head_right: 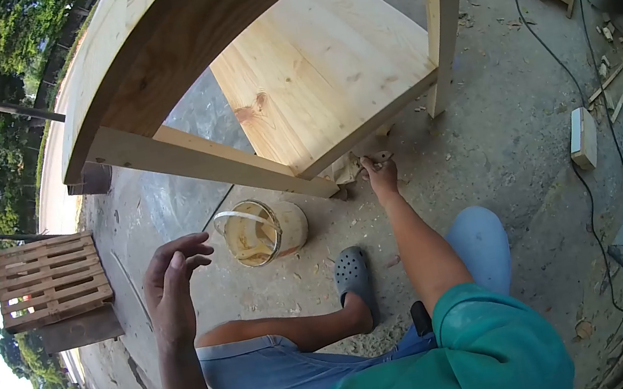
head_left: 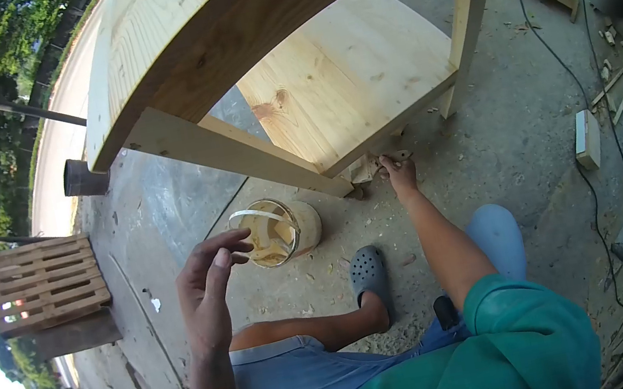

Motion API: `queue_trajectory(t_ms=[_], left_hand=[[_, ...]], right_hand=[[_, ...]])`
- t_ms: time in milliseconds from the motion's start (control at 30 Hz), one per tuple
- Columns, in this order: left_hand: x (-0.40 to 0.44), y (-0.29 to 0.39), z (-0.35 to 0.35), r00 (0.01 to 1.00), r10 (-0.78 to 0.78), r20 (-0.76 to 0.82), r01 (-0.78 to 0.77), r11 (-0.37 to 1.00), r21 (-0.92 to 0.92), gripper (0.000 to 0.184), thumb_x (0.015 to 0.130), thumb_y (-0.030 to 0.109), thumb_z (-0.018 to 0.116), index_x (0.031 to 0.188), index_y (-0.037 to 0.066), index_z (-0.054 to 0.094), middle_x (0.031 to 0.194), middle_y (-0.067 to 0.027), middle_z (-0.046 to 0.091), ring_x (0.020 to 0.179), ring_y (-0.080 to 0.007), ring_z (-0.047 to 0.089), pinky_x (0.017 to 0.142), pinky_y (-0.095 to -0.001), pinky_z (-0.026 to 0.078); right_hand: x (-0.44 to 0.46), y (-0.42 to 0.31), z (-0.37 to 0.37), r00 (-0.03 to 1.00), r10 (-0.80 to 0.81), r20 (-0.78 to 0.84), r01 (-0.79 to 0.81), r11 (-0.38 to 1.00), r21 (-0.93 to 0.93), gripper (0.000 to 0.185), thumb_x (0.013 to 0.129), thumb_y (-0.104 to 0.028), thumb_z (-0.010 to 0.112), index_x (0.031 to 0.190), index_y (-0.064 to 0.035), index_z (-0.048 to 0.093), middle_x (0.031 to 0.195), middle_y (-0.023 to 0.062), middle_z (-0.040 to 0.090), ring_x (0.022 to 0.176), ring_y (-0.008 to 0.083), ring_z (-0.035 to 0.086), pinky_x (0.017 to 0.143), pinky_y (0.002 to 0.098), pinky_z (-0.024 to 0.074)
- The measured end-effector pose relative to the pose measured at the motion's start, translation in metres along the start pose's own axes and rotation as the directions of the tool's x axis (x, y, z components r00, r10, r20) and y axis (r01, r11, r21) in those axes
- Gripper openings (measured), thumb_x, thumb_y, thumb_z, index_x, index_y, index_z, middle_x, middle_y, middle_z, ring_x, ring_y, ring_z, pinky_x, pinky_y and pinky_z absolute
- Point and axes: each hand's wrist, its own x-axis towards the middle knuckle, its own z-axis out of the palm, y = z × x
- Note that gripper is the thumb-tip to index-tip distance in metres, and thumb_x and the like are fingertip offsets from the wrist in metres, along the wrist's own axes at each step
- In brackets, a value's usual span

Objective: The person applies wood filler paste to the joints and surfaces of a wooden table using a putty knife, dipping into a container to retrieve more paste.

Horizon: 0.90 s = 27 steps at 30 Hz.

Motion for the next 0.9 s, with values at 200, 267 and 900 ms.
queue_trajectory(t_ms=[200, 267, 900], left_hand=[[0.066, 0.047, 0.079, 0.956, 0.077, 0.282, 0.068, 0.879, -0.472, 0.049, 0.095, 0.012, 0.056, 0.142, 0.0, 0.045, 0.142, -0.0178, 0.052, 0.127, -0.0274, 0.053, 0.107, -0.0418, 0.043], [0.096, 0.057, 0.105, 0.959, 0.13, 0.253, 0.082, 0.725, -0.684, 0.057, 0.091, 0.007, 0.059, 0.145, 0.001, 0.041, 0.147, -0.0157, 0.045, 0.136, -0.0283, 0.044, 0.114, -0.0459, 0.038], [0.152, 0.077, 0.151, 0.942, 0.327, 0.078, -0.046, 0.357, -0.933, 0.055, 0.086, -0.001, 0.048, 0.141, 0.003, 0.043, 0.15, -0.0115, 0.044, 0.144, -0.0272, 0.037, 0.125, -0.0478, 0.023]], right_hand=[[-0.042, -0.011, -0.01, 0.99, 0.031, -0.139, -0.017, 0.995, 0.1, 0.02, 0.094, -0.014, 0.069, 0.108, -0.0003, 0.067, 0.096, 0.0082, 0.069, 0.073, 0.0167, 0.068, 0.059, 0.0285, 0.0564], [-0.051, -0.011, -0.023, 0.993, 0.035, -0.11, -0.028, 0.997, 0.068, 0.02, 0.094, -0.014, 0.069, 0.109, -0.0007, 0.067, 0.095, 0.0078, 0.069, 0.073, 0.0169, 0.068, 0.058, 0.029, 0.0559], [-0.046, -0.054, -0.024, 0.982, -0.136, 0.128, 0.137, 0.991, -0.004, 0.018, 0.092, -0.011, 0.072, 0.109, -0.0025, 0.072, 0.095, 0.0053, 0.071, 0.083, 0.0134, 0.067, 0.073, 0.0264, 0.0556]])
